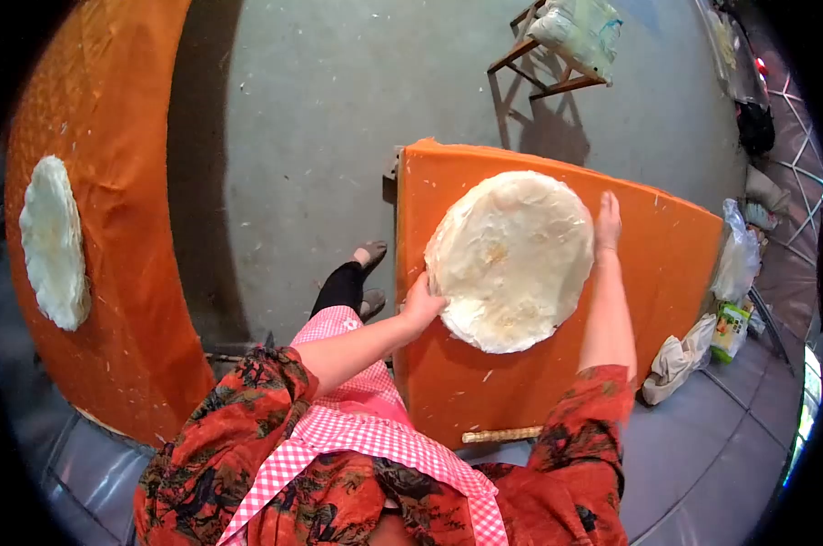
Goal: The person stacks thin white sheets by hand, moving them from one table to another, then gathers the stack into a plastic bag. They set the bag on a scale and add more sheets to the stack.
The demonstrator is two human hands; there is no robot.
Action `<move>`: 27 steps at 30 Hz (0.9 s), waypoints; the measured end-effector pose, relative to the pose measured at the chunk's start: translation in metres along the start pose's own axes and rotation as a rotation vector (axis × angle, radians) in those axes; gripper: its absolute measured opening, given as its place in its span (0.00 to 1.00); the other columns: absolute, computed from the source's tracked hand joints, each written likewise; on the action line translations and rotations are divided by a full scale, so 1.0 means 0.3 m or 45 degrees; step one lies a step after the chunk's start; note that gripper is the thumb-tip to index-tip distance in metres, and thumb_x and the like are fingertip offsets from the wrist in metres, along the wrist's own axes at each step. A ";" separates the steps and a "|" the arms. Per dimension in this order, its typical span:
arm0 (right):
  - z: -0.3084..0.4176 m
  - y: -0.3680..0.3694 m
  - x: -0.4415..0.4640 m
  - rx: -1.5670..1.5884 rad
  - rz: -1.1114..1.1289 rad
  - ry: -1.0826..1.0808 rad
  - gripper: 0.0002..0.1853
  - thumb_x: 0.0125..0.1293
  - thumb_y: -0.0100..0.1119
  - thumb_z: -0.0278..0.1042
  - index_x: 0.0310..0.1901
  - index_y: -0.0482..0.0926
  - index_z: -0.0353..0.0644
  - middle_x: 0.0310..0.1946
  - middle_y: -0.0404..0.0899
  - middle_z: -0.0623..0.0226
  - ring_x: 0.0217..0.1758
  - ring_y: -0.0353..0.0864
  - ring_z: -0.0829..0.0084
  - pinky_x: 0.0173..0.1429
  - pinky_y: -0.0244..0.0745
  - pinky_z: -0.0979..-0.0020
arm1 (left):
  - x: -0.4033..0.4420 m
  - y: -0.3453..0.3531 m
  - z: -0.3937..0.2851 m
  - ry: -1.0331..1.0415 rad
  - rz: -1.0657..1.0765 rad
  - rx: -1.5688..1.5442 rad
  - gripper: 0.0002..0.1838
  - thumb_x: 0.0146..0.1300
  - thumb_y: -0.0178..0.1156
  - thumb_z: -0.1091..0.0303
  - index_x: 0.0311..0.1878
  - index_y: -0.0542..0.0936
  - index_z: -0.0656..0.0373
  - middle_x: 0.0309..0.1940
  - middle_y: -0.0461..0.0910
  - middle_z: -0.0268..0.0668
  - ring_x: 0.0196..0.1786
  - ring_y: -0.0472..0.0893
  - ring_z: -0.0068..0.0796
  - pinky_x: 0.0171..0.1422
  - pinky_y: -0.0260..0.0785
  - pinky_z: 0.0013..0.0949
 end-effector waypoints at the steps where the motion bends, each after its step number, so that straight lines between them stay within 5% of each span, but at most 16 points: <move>1: -0.136 -0.017 -0.003 0.415 0.263 0.263 0.31 0.74 0.41 0.57 0.62 0.71 0.35 0.62 0.72 0.63 0.65 0.69 0.69 0.67 0.64 0.66 | -0.002 0.003 -0.005 0.006 -0.006 0.036 0.34 0.53 0.63 0.80 0.65 0.64 0.65 0.59 0.73 0.43 0.62 0.73 0.34 0.67 0.64 0.35; 3: -0.154 0.001 -0.118 0.202 0.379 0.403 0.30 0.72 0.44 0.56 0.64 0.70 0.40 0.66 0.69 0.56 0.69 0.67 0.59 0.68 0.62 0.61 | -0.014 -0.001 -0.012 0.001 0.003 0.065 0.35 0.52 0.63 0.80 0.65 0.63 0.65 0.59 0.72 0.44 0.63 0.72 0.35 0.68 0.63 0.35; 6: -0.211 0.049 -0.191 -0.205 0.225 -0.053 0.31 0.72 0.43 0.57 0.65 0.69 0.41 0.68 0.66 0.58 0.71 0.63 0.57 0.69 0.60 0.61 | -0.016 0.011 -0.027 0.010 0.047 -0.055 0.36 0.53 0.63 0.81 0.65 0.62 0.64 0.59 0.72 0.43 0.63 0.71 0.35 0.69 0.63 0.36; 12: -0.055 0.023 -0.247 -0.811 0.200 0.056 0.32 0.70 0.46 0.56 0.70 0.62 0.44 0.70 0.62 0.54 0.73 0.59 0.52 0.72 0.57 0.60 | -0.035 0.023 -0.053 0.043 0.043 -0.273 0.32 0.53 0.64 0.81 0.63 0.66 0.65 0.56 0.75 0.41 0.59 0.75 0.34 0.65 0.67 0.36; 15: 0.078 0.058 -0.407 -0.434 -0.258 -0.439 0.36 0.68 0.51 0.54 0.71 0.58 0.40 0.69 0.61 0.46 0.73 0.59 0.49 0.73 0.57 0.58 | -0.056 0.031 -0.048 0.217 0.006 -0.126 0.29 0.53 0.65 0.80 0.61 0.69 0.65 0.52 0.78 0.40 0.55 0.77 0.34 0.62 0.69 0.35; 17: 0.422 0.024 -0.676 0.214 0.442 -0.049 0.44 0.65 0.57 0.53 0.69 0.54 0.24 0.65 0.64 0.36 0.69 0.64 0.44 0.70 0.60 0.58 | -0.094 0.063 -0.071 0.368 -0.065 0.036 0.25 0.53 0.64 0.79 0.56 0.72 0.65 0.47 0.79 0.39 0.51 0.79 0.35 0.58 0.70 0.36; 18: 0.373 0.111 -0.759 -0.025 0.403 -0.217 0.45 0.63 0.60 0.54 0.68 0.54 0.25 0.60 0.70 0.36 0.62 0.70 0.41 0.65 0.67 0.57 | -0.127 0.090 -0.096 0.431 -0.102 0.148 0.21 0.53 0.62 0.79 0.53 0.73 0.65 0.45 0.79 0.42 0.50 0.79 0.38 0.57 0.70 0.37; 20: 0.544 0.092 -0.847 -0.228 0.685 -0.048 0.48 0.59 0.64 0.53 0.68 0.53 0.25 0.54 0.75 0.40 0.54 0.77 0.42 0.58 0.73 0.55 | -0.176 0.149 -0.117 0.768 -0.136 0.248 0.20 0.57 0.61 0.73 0.53 0.72 0.65 0.44 0.76 0.47 0.49 0.78 0.43 0.55 0.69 0.39; 23: 0.609 0.100 -0.876 -0.598 0.592 -0.166 0.46 0.60 0.64 0.51 0.68 0.53 0.26 0.50 0.76 0.41 0.50 0.80 0.47 0.53 0.76 0.54 | -0.218 0.229 -0.165 0.588 -0.008 -0.229 0.22 0.62 0.59 0.65 0.57 0.68 0.62 0.47 0.74 0.48 0.52 0.76 0.42 0.56 0.69 0.38; 25: 0.592 0.108 -0.870 -0.710 0.522 -0.194 0.40 0.58 0.62 0.38 0.67 0.56 0.26 0.40 0.80 0.42 0.45 0.82 0.50 0.46 0.77 0.54 | -0.304 0.269 -0.278 0.401 0.063 -0.679 0.24 0.66 0.57 0.58 0.59 0.64 0.61 0.50 0.73 0.49 0.54 0.75 0.43 0.55 0.69 0.39; 26: 0.577 0.106 -0.857 -0.726 0.503 -0.218 0.37 0.57 0.61 0.35 0.66 0.58 0.27 0.37 0.80 0.43 0.44 0.82 0.50 0.45 0.77 0.53 | -0.318 0.275 -0.277 0.334 0.081 -0.695 0.24 0.66 0.56 0.57 0.59 0.65 0.61 0.51 0.72 0.49 0.55 0.75 0.44 0.56 0.69 0.40; 27: 0.557 0.096 -0.850 -0.741 0.488 -0.239 0.35 0.56 0.60 0.31 0.65 0.60 0.28 0.34 0.81 0.43 0.43 0.83 0.49 0.44 0.77 0.52 | -0.326 0.275 -0.260 0.463 0.133 -0.296 0.25 0.66 0.57 0.57 0.61 0.64 0.59 0.54 0.71 0.49 0.58 0.73 0.45 0.60 0.66 0.40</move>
Point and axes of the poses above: each hand's wrist, its own x-axis towards the middle knuckle, its own y-axis out of the palm, z = x × y, the point moved 1 cm from there along x, towards the middle knuckle
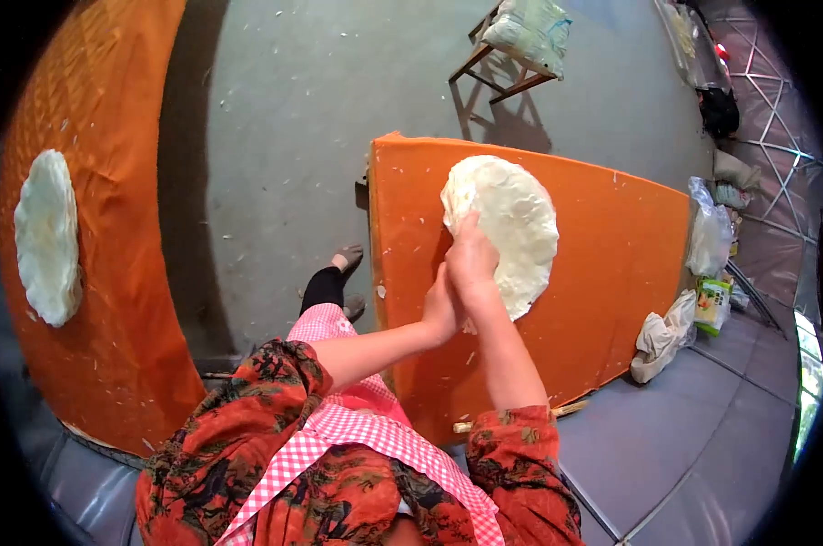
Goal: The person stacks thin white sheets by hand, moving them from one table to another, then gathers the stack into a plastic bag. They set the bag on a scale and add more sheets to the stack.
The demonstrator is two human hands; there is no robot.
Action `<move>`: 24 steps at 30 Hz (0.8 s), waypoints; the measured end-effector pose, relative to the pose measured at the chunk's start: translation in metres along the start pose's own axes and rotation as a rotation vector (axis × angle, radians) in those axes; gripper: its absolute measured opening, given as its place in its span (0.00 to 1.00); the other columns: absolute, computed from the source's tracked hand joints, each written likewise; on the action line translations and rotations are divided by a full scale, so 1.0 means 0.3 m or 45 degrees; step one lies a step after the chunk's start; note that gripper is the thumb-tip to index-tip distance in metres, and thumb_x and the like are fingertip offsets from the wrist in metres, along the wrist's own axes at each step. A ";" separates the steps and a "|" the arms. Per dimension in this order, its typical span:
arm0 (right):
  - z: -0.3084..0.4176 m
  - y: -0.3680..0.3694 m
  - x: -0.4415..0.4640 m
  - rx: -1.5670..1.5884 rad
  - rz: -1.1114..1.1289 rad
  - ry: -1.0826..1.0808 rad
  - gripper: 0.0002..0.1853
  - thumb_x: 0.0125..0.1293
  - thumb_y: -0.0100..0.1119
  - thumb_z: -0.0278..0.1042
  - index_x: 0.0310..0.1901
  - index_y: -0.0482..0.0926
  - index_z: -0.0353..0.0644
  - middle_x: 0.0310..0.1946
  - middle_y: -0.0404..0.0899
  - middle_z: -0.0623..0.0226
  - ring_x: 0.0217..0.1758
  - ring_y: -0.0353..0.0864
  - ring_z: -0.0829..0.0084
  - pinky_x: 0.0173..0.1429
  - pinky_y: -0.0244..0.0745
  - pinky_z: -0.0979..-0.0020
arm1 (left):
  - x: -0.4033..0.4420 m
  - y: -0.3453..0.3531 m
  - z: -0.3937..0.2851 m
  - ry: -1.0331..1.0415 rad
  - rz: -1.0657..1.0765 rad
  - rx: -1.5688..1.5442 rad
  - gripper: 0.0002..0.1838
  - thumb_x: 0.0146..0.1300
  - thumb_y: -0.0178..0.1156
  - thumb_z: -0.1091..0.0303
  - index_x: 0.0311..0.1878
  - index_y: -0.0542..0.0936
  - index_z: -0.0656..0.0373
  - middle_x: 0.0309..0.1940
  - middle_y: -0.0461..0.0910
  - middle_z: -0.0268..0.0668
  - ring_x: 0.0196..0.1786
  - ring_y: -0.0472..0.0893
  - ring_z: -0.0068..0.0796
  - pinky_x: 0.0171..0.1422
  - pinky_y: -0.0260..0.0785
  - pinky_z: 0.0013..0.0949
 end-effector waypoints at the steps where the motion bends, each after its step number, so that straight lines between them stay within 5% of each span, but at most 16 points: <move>1: -0.049 -0.026 0.004 0.148 -0.089 -0.088 0.27 0.52 0.55 0.22 0.57 0.66 0.33 0.33 0.79 0.41 0.40 0.80 0.42 0.40 0.73 0.46 | -0.014 -0.003 0.013 0.131 0.100 0.427 0.27 0.66 0.57 0.57 0.63 0.63 0.58 0.58 0.69 0.50 0.62 0.70 0.46 0.65 0.63 0.40; 2: -0.115 -0.075 0.002 0.187 -0.044 -0.047 0.26 0.52 0.52 0.21 0.56 0.69 0.36 0.34 0.80 0.45 0.38 0.82 0.48 0.40 0.74 0.49 | -0.029 -0.005 0.026 0.290 0.161 0.789 0.29 0.66 0.57 0.58 0.65 0.62 0.57 0.61 0.68 0.50 0.65 0.68 0.48 0.69 0.60 0.40; 4: -0.291 -0.189 -0.026 0.660 -0.317 -0.195 0.27 0.50 0.51 0.20 0.57 0.73 0.33 0.42 0.83 0.56 0.47 0.82 0.68 0.49 0.77 0.65 | -0.039 -0.068 0.011 0.556 0.378 0.706 0.36 0.61 0.63 0.53 0.67 0.59 0.57 0.65 0.63 0.51 0.67 0.67 0.44 0.69 0.59 0.40; 7: -0.359 -0.503 -0.260 1.346 -0.230 -0.108 0.28 0.50 0.56 0.20 0.58 0.74 0.32 0.52 0.80 0.62 0.53 0.80 0.68 0.57 0.74 0.68 | -0.062 -0.175 -0.036 -0.783 -0.088 0.074 0.44 0.60 0.62 0.40 0.70 0.57 0.56 0.67 0.61 0.47 0.69 0.63 0.41 0.68 0.57 0.48; 8: -0.404 -0.532 -0.320 1.490 -0.235 -0.046 0.29 0.52 0.57 0.20 0.60 0.72 0.33 0.53 0.79 0.61 0.52 0.80 0.68 0.58 0.74 0.69 | -0.065 -0.206 0.005 -0.926 -0.028 -0.124 0.46 0.59 0.60 0.35 0.71 0.57 0.55 0.69 0.60 0.48 0.71 0.60 0.42 0.68 0.57 0.52; 10: -0.520 -0.490 -0.409 1.753 -0.313 0.040 0.32 0.53 0.59 0.19 0.63 0.68 0.35 0.56 0.76 0.60 0.55 0.79 0.66 0.61 0.74 0.68 | -0.080 -0.206 -0.021 -0.822 0.473 -0.535 0.49 0.57 0.62 0.37 0.72 0.56 0.57 0.70 0.61 0.48 0.74 0.57 0.41 0.71 0.54 0.54; 15: -0.750 0.028 -0.474 2.331 -0.438 0.151 0.39 0.49 0.63 0.17 0.66 0.65 0.39 0.61 0.71 0.62 0.65 0.70 0.61 0.70 0.66 0.59 | -0.011 -0.285 0.030 -0.565 0.296 -0.812 0.39 0.55 0.70 0.61 0.67 0.64 0.62 0.63 0.71 0.46 0.66 0.71 0.40 0.72 0.63 0.47; 18: -0.861 0.549 -0.460 2.665 -0.254 0.489 0.39 0.49 0.62 0.16 0.67 0.64 0.41 0.60 0.72 0.61 0.65 0.69 0.58 0.72 0.64 0.55 | 0.047 -0.416 0.130 -0.477 0.040 -0.278 0.31 0.55 0.69 0.66 0.60 0.69 0.62 0.54 0.77 0.44 0.57 0.77 0.36 0.61 0.72 0.41; 19: -0.870 0.685 -0.467 2.679 -0.165 0.657 0.38 0.50 0.61 0.16 0.66 0.64 0.40 0.60 0.72 0.61 0.65 0.69 0.57 0.72 0.64 0.53 | 0.063 -0.462 0.166 -0.585 -0.080 -0.046 0.23 0.55 0.68 0.71 0.53 0.72 0.61 0.45 0.78 0.39 0.46 0.80 0.31 0.46 0.74 0.32; 21: -0.899 0.867 -0.468 2.817 -0.059 0.878 0.37 0.50 0.61 0.16 0.65 0.64 0.38 0.61 0.71 0.58 0.64 0.69 0.53 0.71 0.64 0.49 | 0.066 -0.461 0.168 -0.526 -0.134 0.123 0.20 0.55 0.67 0.72 0.49 0.72 0.60 0.42 0.77 0.37 0.41 0.78 0.29 0.40 0.71 0.29; 24: -0.936 0.824 -0.493 3.027 0.115 0.621 0.32 0.56 0.63 0.28 0.64 0.67 0.38 0.59 0.74 0.58 0.64 0.71 0.56 0.69 0.67 0.52 | 0.062 -0.494 0.211 -0.493 -0.120 0.356 0.16 0.57 0.64 0.70 0.46 0.71 0.58 0.41 0.77 0.36 0.42 0.77 0.29 0.36 0.71 0.32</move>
Point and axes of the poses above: each hand's wrist, its own x-axis towards the middle knuckle, its own y-axis out of the palm, z = x × y, the point moved 1 cm from there along x, towards the middle knuckle
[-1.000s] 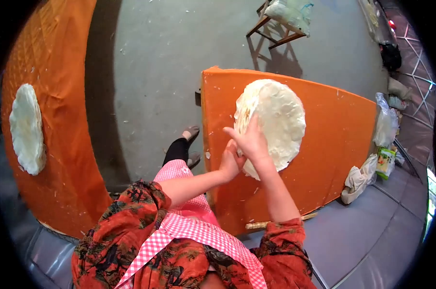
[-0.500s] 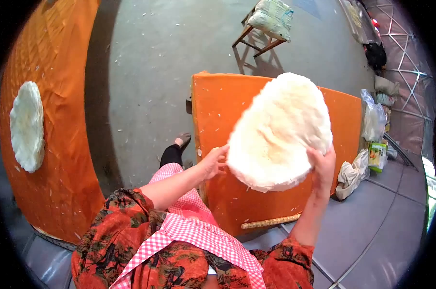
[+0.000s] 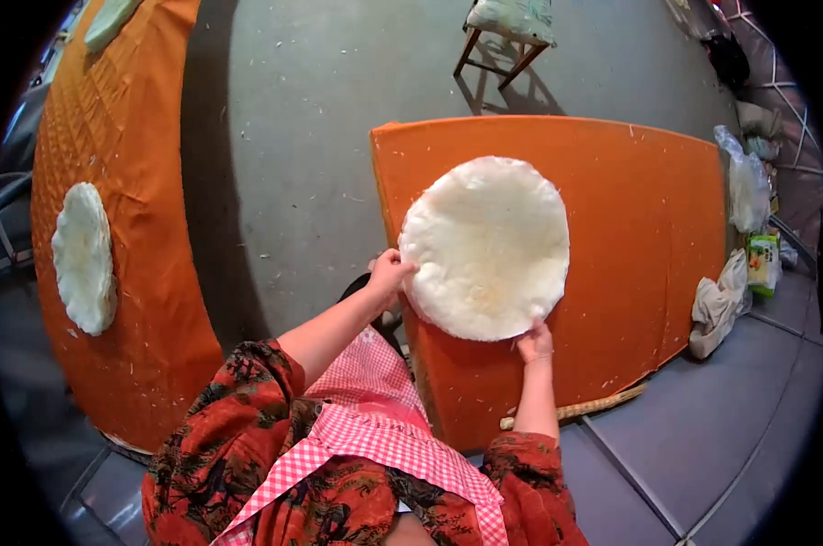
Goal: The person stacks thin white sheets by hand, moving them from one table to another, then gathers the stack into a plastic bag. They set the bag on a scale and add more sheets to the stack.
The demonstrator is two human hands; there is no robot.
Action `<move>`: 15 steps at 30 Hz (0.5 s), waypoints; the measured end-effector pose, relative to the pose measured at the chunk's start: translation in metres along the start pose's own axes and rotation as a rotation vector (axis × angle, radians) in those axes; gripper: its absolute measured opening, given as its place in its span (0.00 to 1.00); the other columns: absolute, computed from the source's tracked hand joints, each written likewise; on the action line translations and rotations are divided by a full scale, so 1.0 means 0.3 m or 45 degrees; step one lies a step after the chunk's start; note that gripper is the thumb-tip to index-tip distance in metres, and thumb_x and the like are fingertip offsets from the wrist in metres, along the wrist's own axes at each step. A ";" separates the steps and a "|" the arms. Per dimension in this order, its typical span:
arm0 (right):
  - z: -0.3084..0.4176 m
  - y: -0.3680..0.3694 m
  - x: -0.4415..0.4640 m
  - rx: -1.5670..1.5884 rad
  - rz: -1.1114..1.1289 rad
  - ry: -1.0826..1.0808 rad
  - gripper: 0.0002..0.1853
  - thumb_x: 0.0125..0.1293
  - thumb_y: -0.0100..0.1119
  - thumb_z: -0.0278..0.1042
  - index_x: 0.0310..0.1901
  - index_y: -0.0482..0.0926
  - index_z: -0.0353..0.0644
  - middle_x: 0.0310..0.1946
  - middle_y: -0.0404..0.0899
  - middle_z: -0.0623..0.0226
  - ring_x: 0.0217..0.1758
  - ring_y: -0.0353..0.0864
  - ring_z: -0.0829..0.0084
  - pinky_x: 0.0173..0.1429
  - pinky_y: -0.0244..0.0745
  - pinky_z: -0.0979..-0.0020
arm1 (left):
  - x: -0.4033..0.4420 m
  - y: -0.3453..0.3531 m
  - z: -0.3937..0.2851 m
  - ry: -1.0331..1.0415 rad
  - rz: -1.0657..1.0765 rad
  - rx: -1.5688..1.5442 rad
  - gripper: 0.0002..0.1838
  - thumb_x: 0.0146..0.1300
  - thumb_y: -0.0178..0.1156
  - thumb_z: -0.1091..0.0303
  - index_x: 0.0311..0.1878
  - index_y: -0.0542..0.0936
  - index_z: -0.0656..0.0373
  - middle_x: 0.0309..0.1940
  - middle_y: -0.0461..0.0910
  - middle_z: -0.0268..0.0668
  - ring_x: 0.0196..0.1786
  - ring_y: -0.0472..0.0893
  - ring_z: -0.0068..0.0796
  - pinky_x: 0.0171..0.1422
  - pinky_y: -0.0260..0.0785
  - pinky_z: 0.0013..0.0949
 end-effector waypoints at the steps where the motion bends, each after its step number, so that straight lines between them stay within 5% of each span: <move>1: 0.038 -0.050 0.019 -0.043 -0.088 -0.010 0.28 0.62 0.61 0.36 0.64 0.68 0.39 0.59 0.75 0.59 0.64 0.71 0.59 0.68 0.67 0.54 | 0.008 0.002 0.008 0.026 -0.010 0.038 0.16 0.58 0.64 0.69 0.46 0.71 0.58 0.42 0.77 0.36 0.43 0.77 0.29 0.36 0.71 0.32; 3: 0.127 0.058 0.013 -0.100 -0.187 -0.085 0.28 0.68 0.56 0.45 0.64 0.67 0.38 0.63 0.72 0.62 0.66 0.69 0.62 0.69 0.65 0.56 | 0.010 0.001 0.022 0.047 -0.052 0.149 0.16 0.60 0.62 0.67 0.48 0.69 0.58 0.43 0.76 0.36 0.45 0.76 0.30 0.37 0.71 0.32; 5: 0.224 0.104 0.090 -0.247 -0.030 -0.046 0.24 0.72 0.50 0.39 0.65 0.66 0.37 0.63 0.71 0.61 0.66 0.70 0.61 0.70 0.66 0.54 | -0.004 0.013 -0.002 0.030 -0.058 0.176 0.16 0.60 0.61 0.68 0.48 0.69 0.58 0.42 0.76 0.36 0.45 0.76 0.30 0.37 0.71 0.33; 8: 0.299 0.179 0.168 -0.742 -0.074 -0.025 0.26 0.66 0.56 0.35 0.63 0.67 0.29 0.57 0.75 0.54 0.58 0.77 0.56 0.62 0.76 0.57 | -0.014 0.021 -0.021 0.140 -0.045 0.152 0.16 0.60 0.61 0.69 0.48 0.68 0.58 0.42 0.76 0.37 0.44 0.77 0.30 0.39 0.73 0.34; 11: 0.243 0.135 0.141 -0.820 0.036 0.011 0.30 0.60 0.62 0.33 0.62 0.67 0.27 0.57 0.75 0.52 0.59 0.76 0.55 0.64 0.74 0.55 | -0.019 0.023 -0.080 0.303 -0.025 -0.051 0.15 0.60 0.61 0.69 0.48 0.68 0.59 0.41 0.77 0.37 0.43 0.79 0.31 0.44 0.76 0.37; 14: 0.044 0.071 0.050 -0.399 -0.158 -0.016 0.36 0.54 0.61 0.22 0.67 0.61 0.30 0.63 0.69 0.52 0.66 0.69 0.53 0.70 0.67 0.51 | 0.032 -0.076 -0.047 0.013 0.362 -0.659 0.25 0.62 0.63 0.64 0.60 0.68 0.59 0.50 0.78 0.39 0.53 0.80 0.33 0.52 0.77 0.41; 15: -0.043 0.043 0.011 -0.273 -0.272 -0.004 0.38 0.54 0.60 0.20 0.68 0.60 0.35 0.66 0.67 0.56 0.68 0.66 0.53 0.71 0.64 0.50 | -0.001 -0.072 -0.058 -0.029 0.410 -0.568 0.26 0.62 0.64 0.62 0.60 0.67 0.58 0.52 0.77 0.39 0.54 0.78 0.31 0.52 0.77 0.41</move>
Point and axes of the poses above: each hand's wrist, its own x-axis towards the middle knuckle, its own y-axis out of the palm, z = x × y, the point moved 1 cm from there along x, towards the middle knuckle
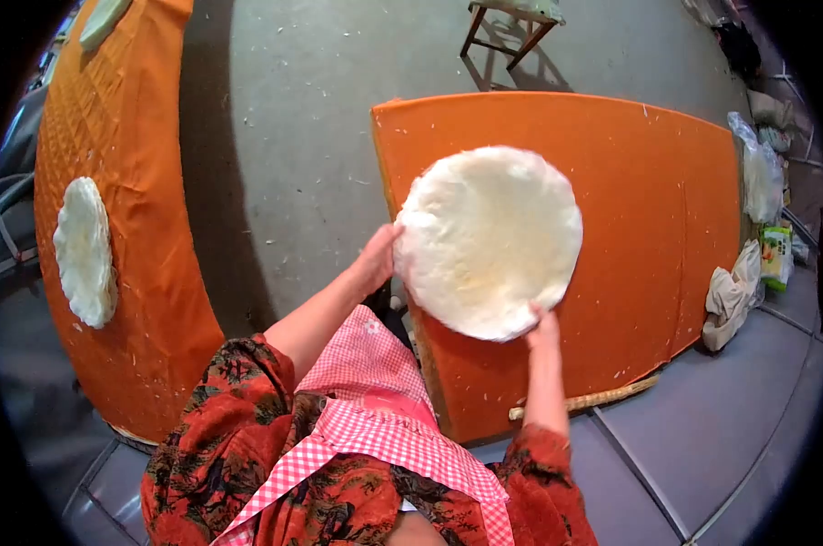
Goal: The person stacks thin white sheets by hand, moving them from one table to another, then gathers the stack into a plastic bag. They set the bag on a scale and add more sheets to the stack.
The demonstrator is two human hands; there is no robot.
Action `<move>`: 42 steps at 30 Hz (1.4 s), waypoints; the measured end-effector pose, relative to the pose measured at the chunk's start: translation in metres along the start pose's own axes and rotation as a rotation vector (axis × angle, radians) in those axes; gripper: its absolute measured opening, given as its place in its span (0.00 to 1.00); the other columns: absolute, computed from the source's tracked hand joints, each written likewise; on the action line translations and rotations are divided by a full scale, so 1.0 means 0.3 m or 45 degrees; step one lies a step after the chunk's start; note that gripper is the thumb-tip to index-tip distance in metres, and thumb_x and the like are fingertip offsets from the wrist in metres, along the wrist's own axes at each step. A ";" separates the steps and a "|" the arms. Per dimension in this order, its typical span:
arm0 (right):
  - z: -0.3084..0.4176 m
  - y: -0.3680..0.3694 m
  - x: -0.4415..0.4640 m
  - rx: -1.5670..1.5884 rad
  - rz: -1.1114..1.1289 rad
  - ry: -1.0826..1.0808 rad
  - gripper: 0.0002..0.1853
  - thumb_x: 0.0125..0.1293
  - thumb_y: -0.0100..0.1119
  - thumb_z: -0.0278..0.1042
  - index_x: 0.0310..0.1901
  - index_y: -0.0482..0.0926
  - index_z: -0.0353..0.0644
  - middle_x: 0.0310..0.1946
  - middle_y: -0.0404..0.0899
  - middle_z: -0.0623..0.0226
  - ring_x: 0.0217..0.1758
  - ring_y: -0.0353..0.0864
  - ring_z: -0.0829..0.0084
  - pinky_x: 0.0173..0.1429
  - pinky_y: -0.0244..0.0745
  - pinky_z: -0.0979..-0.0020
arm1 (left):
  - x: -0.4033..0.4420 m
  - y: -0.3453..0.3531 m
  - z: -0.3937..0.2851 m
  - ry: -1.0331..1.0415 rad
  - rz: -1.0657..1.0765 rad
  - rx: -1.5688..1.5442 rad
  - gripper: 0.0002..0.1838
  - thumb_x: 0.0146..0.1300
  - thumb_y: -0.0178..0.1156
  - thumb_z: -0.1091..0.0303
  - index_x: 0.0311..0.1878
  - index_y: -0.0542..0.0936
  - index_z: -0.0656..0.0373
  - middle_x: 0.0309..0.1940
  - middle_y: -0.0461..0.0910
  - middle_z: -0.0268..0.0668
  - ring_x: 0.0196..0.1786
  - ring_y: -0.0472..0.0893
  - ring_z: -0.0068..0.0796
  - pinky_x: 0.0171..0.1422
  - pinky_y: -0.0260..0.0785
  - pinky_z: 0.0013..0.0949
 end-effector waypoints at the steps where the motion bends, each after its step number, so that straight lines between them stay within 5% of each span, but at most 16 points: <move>1: -0.062 0.040 -0.078 0.069 -0.054 0.062 0.38 0.55 0.58 0.17 0.70 0.59 0.40 0.67 0.66 0.59 0.69 0.64 0.54 0.72 0.62 0.49 | -0.048 0.020 0.007 -0.067 0.032 0.088 0.27 0.63 0.64 0.59 0.60 0.67 0.57 0.55 0.75 0.39 0.56 0.77 0.29 0.52 0.76 0.41; 3: -0.111 0.050 -0.160 0.046 -0.104 0.041 0.31 0.62 0.57 0.19 0.68 0.62 0.36 0.67 0.66 0.57 0.68 0.66 0.56 0.73 0.60 0.53 | -0.060 0.007 0.035 0.066 -0.141 0.518 0.30 0.58 0.66 0.67 0.63 0.66 0.61 0.56 0.75 0.40 0.58 0.75 0.31 0.59 0.72 0.40; 6: 0.059 0.014 -0.067 0.230 0.186 -0.093 0.25 0.73 0.48 0.39 0.65 0.64 0.32 0.65 0.68 0.55 0.67 0.67 0.57 0.72 0.62 0.53 | -0.049 0.021 0.033 0.159 -0.199 0.600 0.32 0.52 0.65 0.77 0.61 0.67 0.65 0.55 0.75 0.41 0.58 0.75 0.33 0.65 0.66 0.36; 8: 0.204 0.018 0.011 0.169 0.364 -0.099 0.28 0.73 0.48 0.49 0.62 0.67 0.32 0.63 0.71 0.55 0.65 0.71 0.60 0.69 0.65 0.55 | -0.036 0.014 0.033 0.117 -0.199 0.621 0.32 0.51 0.65 0.76 0.61 0.67 0.65 0.55 0.75 0.41 0.58 0.75 0.33 0.65 0.66 0.37; 9: 0.254 0.057 0.036 -0.070 0.230 -0.179 0.30 0.71 0.51 0.54 0.62 0.69 0.34 0.61 0.74 0.56 0.63 0.73 0.59 0.67 0.68 0.55 | -0.035 0.008 0.035 0.098 -0.204 0.630 0.32 0.51 0.65 0.76 0.61 0.67 0.64 0.56 0.75 0.41 0.58 0.75 0.33 0.65 0.66 0.37; 14: 0.180 0.168 0.055 -0.872 -0.071 -0.526 0.28 0.66 0.62 0.43 0.60 0.72 0.30 0.54 0.78 0.63 0.53 0.77 0.68 0.58 0.71 0.67 | -0.044 0.044 0.019 0.087 -0.268 0.668 0.33 0.52 0.63 0.77 0.64 0.66 0.62 0.56 0.74 0.41 0.60 0.73 0.34 0.64 0.66 0.41; 17: 0.157 0.159 0.060 -0.844 -0.030 -0.629 0.28 0.65 0.63 0.41 0.61 0.71 0.30 0.55 0.76 0.62 0.54 0.77 0.68 0.57 0.71 0.66 | 0.013 -0.029 0.066 0.130 -0.219 0.680 0.34 0.52 0.62 0.77 0.64 0.65 0.61 0.56 0.74 0.40 0.60 0.73 0.34 0.65 0.65 0.40; 20: 0.201 0.174 0.006 -0.483 0.087 -0.237 0.29 0.68 0.58 0.42 0.64 0.66 0.31 0.59 0.74 0.59 0.59 0.74 0.64 0.62 0.70 0.63 | -0.024 0.004 0.043 0.172 -0.149 0.696 0.35 0.51 0.62 0.78 0.65 0.65 0.61 0.57 0.74 0.38 0.61 0.73 0.33 0.67 0.64 0.39; 23: 0.195 0.070 0.039 -0.559 0.198 -0.206 0.32 0.66 0.57 0.39 0.67 0.62 0.32 0.63 0.71 0.58 0.65 0.69 0.60 0.68 0.65 0.57 | -0.027 0.012 0.015 0.185 0.024 0.752 0.28 0.53 0.62 0.76 0.60 0.74 0.59 0.52 0.80 0.39 0.54 0.79 0.34 0.61 0.72 0.39; 25: 0.200 0.110 -0.051 -0.426 0.341 -0.026 0.38 0.62 0.58 0.37 0.70 0.55 0.31 0.65 0.67 0.51 0.67 0.67 0.54 0.69 0.65 0.53 | -0.091 0.076 -0.035 0.123 -0.148 0.912 0.20 0.54 0.63 0.71 0.52 0.82 0.58 0.42 0.84 0.38 0.41 0.84 0.32 0.49 0.78 0.38; 26: 0.207 0.193 -0.135 -0.405 0.415 0.035 0.38 0.61 0.57 0.34 0.70 0.54 0.29 0.65 0.66 0.47 0.66 0.69 0.51 0.68 0.67 0.51 | -0.108 0.098 -0.059 -0.029 -0.412 0.951 0.22 0.52 0.65 0.68 0.53 0.82 0.56 0.43 0.84 0.37 0.44 0.83 0.32 0.51 0.76 0.39; 28: 0.210 0.275 -0.189 -0.514 0.503 -0.103 0.38 0.59 0.56 0.33 0.70 0.54 0.30 0.65 0.65 0.46 0.65 0.70 0.50 0.67 0.69 0.51 | 0.019 -0.046 0.048 0.335 -0.197 1.034 0.24 0.44 0.66 0.70 0.51 0.83 0.55 0.43 0.83 0.36 0.47 0.81 0.33 0.55 0.72 0.39; 32: 0.190 0.658 -0.369 -0.703 0.510 -0.239 0.36 0.57 0.57 0.29 0.68 0.58 0.31 0.62 0.69 0.50 0.62 0.72 0.54 0.65 0.70 0.55 | -0.322 0.027 -0.278 0.301 -0.060 0.875 0.29 0.40 0.58 0.78 0.52 0.83 0.54 0.46 0.84 0.35 0.51 0.80 0.30 0.59 0.70 0.35; 35: 0.138 1.071 -0.486 -0.808 0.699 -0.372 0.35 0.56 0.59 0.26 0.66 0.61 0.32 0.60 0.71 0.53 0.60 0.74 0.58 0.63 0.71 0.58 | -0.545 -0.149 -0.574 0.509 -0.027 0.671 0.28 0.40 0.59 0.79 0.51 0.84 0.57 0.45 0.84 0.33 0.50 0.80 0.26 0.59 0.70 0.34; 40: -0.164 2.008 -0.871 -0.802 1.271 -0.593 0.31 0.53 0.61 0.21 0.63 0.67 0.33 0.55 0.76 0.58 0.55 0.78 0.63 0.58 0.74 0.64 | -1.310 -0.515 -1.126 1.198 -0.374 0.421 0.27 0.52 0.64 0.75 0.59 0.77 0.62 0.52 0.81 0.35 0.51 0.79 0.24 0.57 0.74 0.34; 42: -0.335 2.340 -0.992 -0.838 1.340 -0.475 0.32 0.54 0.63 0.21 0.63 0.67 0.33 0.53 0.76 0.58 0.53 0.78 0.64 0.57 0.75 0.65 | -1.631 -0.641 -1.284 1.393 -0.580 0.412 0.27 0.53 0.66 0.73 0.59 0.76 0.62 0.49 0.81 0.36 0.52 0.80 0.27 0.56 0.75 0.35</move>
Point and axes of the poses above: each hand's wrist, its own x-axis towards the middle knuckle, its own y-axis out of the palm, z = x × y, the point moved 1 cm from there along x, towards the middle knuckle
